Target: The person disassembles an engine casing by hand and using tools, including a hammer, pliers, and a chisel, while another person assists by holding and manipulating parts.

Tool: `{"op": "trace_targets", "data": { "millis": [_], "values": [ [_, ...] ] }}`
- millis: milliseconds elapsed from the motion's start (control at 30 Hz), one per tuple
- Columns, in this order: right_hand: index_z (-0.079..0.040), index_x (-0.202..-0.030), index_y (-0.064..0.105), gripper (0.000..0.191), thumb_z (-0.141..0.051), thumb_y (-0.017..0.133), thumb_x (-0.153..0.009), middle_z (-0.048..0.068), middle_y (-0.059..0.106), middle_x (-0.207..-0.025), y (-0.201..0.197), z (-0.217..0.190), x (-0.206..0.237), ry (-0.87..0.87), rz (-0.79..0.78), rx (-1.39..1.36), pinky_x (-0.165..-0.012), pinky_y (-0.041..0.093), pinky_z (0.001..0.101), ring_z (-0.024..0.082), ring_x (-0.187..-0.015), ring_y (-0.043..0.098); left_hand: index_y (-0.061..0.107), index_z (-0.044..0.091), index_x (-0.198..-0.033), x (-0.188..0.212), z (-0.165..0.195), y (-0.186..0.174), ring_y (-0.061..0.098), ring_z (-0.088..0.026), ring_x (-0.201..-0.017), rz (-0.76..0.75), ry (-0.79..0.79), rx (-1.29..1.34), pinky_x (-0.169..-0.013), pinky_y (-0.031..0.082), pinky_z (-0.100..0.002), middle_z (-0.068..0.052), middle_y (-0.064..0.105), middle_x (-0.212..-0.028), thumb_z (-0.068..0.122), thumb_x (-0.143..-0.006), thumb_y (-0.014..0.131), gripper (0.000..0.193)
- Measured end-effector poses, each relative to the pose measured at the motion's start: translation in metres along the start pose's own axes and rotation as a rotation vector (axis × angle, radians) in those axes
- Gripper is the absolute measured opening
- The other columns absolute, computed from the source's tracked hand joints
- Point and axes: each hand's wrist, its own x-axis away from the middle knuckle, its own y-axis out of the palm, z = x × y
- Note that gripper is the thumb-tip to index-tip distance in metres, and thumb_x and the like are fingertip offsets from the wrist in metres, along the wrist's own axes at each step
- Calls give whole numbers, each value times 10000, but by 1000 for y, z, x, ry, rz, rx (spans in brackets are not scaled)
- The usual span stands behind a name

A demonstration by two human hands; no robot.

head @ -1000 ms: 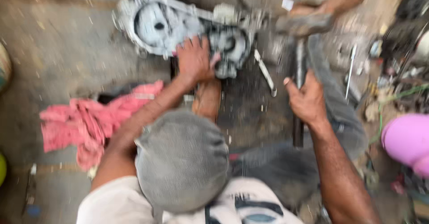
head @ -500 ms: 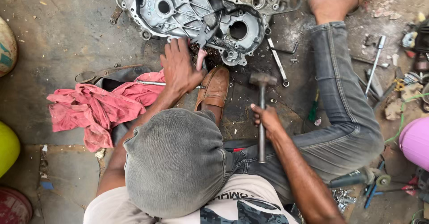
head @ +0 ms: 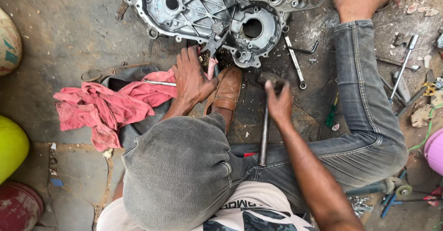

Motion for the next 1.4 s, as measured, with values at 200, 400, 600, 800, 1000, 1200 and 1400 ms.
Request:
{"op": "trace_targets", "data": {
  "millis": [200,400,600,800,1000,1200,1400],
  "values": [
    [-10,-1177,618,542,-513,612,-977,113,699,-977,15,-75,-58,194,-137,-359,-589,543,315,174,-707,696,470,-16,-1241,-7,5,-3,482,-388,-1044,6,26,3,-840,366,-523,-185,481,-1102,429,-713,855,791],
    [52,-1036,638,403,-315,747,-910,109,716,-913,34,-97,-65,391,-9,-568,-523,547,291,174,-618,688,489,-6,-1255,-15,11,0,486,-372,-1059,-3,64,-25,-839,370,-509,-177,495,-1123,424,-796,806,705],
    [-12,-942,645,268,-239,761,-858,109,723,-838,32,-104,-88,419,234,-842,-477,507,300,154,-596,640,484,-15,-1240,-20,15,-3,482,-372,-1052,12,88,-4,-843,369,-515,-183,493,-1124,471,-822,815,722],
    [-8,-748,670,283,-207,825,-876,38,647,-719,16,-105,-125,247,285,-614,-567,434,309,120,-630,544,472,-34,-1213,-33,23,-7,477,-394,-1029,25,117,-1,-813,365,-522,-208,481,-1112,441,-696,850,797],
    [-54,-697,622,329,-207,847,-883,14,622,-686,12,-101,-143,150,317,-650,-554,421,292,100,-615,520,469,-35,-1225,-52,29,-2,481,-392,-1027,17,175,-81,-780,357,-512,-206,472,-1108,324,-692,796,721],
    [-69,-701,622,310,-186,844,-883,11,616,-658,9,-105,-145,181,263,-735,-470,440,259,88,-529,535,493,-7,-1188,-76,34,-2,483,-365,-996,33,245,-143,-754,352,-510,-182,475,-1074,323,-705,780,652],
    [-81,-707,603,318,-177,842,-894,22,607,-653,8,-105,-142,208,232,-771,-432,492,255,86,-508,559,489,-14,-1191,-85,38,7,478,-352,-969,34,254,-191,-738,344,-513,-185,469,-1054,340,-791,780,609]
  ]
}}
